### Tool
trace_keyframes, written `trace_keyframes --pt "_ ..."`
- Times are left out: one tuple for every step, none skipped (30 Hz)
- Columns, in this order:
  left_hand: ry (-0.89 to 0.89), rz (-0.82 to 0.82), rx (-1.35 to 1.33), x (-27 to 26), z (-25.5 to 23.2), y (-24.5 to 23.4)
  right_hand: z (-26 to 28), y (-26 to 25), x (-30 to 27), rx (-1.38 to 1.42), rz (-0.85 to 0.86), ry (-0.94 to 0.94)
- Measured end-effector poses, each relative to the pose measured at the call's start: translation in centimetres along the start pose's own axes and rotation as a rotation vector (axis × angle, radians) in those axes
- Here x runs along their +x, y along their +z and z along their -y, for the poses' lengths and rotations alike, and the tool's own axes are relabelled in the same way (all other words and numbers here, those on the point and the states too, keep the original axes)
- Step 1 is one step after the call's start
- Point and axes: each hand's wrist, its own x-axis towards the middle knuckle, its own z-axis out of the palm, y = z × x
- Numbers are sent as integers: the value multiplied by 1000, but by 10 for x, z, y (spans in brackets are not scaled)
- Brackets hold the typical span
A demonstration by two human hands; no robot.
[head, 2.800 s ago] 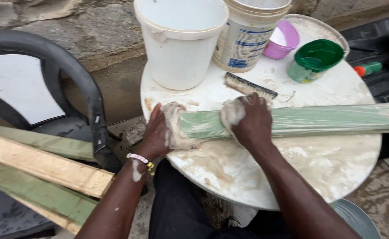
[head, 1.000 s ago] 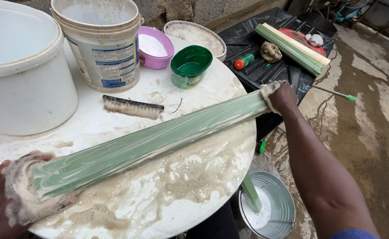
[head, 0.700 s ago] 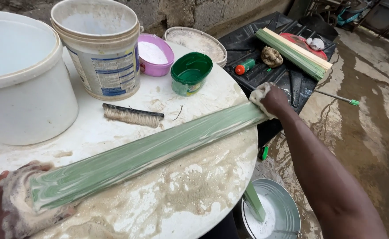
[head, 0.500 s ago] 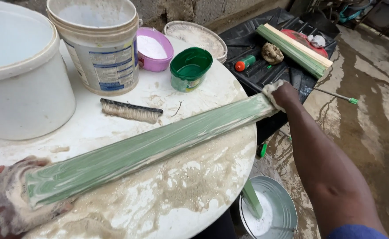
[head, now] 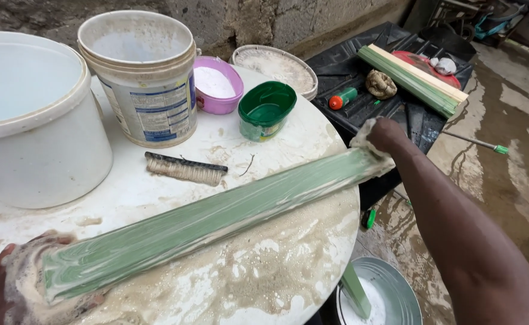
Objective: The person pours soapy water from a green cup into a metal bucket, then uses a cloth to scrub a long green wooden plank resting on a white table. The person repeatedly wipes the plank with the soapy cloth, focusing on cleaning the surface.
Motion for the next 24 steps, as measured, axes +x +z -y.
trace_keyframes --pt "-304 75 -24 6 3 0 0 -15 -4 -6 -53 78" --pt "-609 200 -65 -9 -6 -5 -18 2 -42 -18 -47 181" --pt "-614 236 -63 -33 -3 -7 -13 19 -49 -21 -11 187" --pt "-413 118 -19 -38 6 2 -11 15 -40 -81 -49 99" --pt "-216 -9 22 -41 17 10 -8 9 -30 -141 -84 9" --pt "-221 -46 36 -44 72 43 -5 -3 -35 -138 -121 -7" --pt "-722 -136 -466 -56 119 78 -4 -13 -41 -34 -159 97" --pt "-1216 -134 -990 -109 141 105 -16 12 -83 64 -126 216" --pt "-1241 -112 -975 -91 107 62 3 23 -89 62 -93 216" --pt "-470 -132 -524 -57 70 30 6 19 -91 135 -176 280" --pt "304 -134 -70 -31 26 -8 9 13 -92 206 -262 344" --pt "314 -167 -53 -17 31 -4 29 14 -103 218 -298 336" --pt "254 -173 -45 -5 34 -2 49 17 -114 164 -403 145" --pt "186 -139 -58 -9 32 -4 63 40 -147 100 -462 -31" --pt "191 -131 -62 -15 30 -3 84 42 -158 100 -455 -24" --pt "83 -79 -79 -22 27 -3 107 46 -169 125 -410 -119" --pt "-26 -28 -95 -29 24 -4 130 48 -180 151 -364 -214" --pt "-12 -38 -95 -23 26 1 167 43 -204 151 -378 -205" --pt "-106 -12 -109 -18 27 5 204 39 -228 173 -275 -297" --pt "-211 22 -124 -20 24 7 242 38 -256 196 -158 -393" --pt "-208 22 -125 -23 22 11 257 19 -277 196 -159 -390" --pt "-320 61 -134 -30 23 12 277 3 -299 199 -128 -588" --pt "-433 98 -144 -37 25 12 299 -14 -321 202 -97 -785" --pt "-438 89 -132 -32 24 15 278 -4 -299 208 -105 -798"
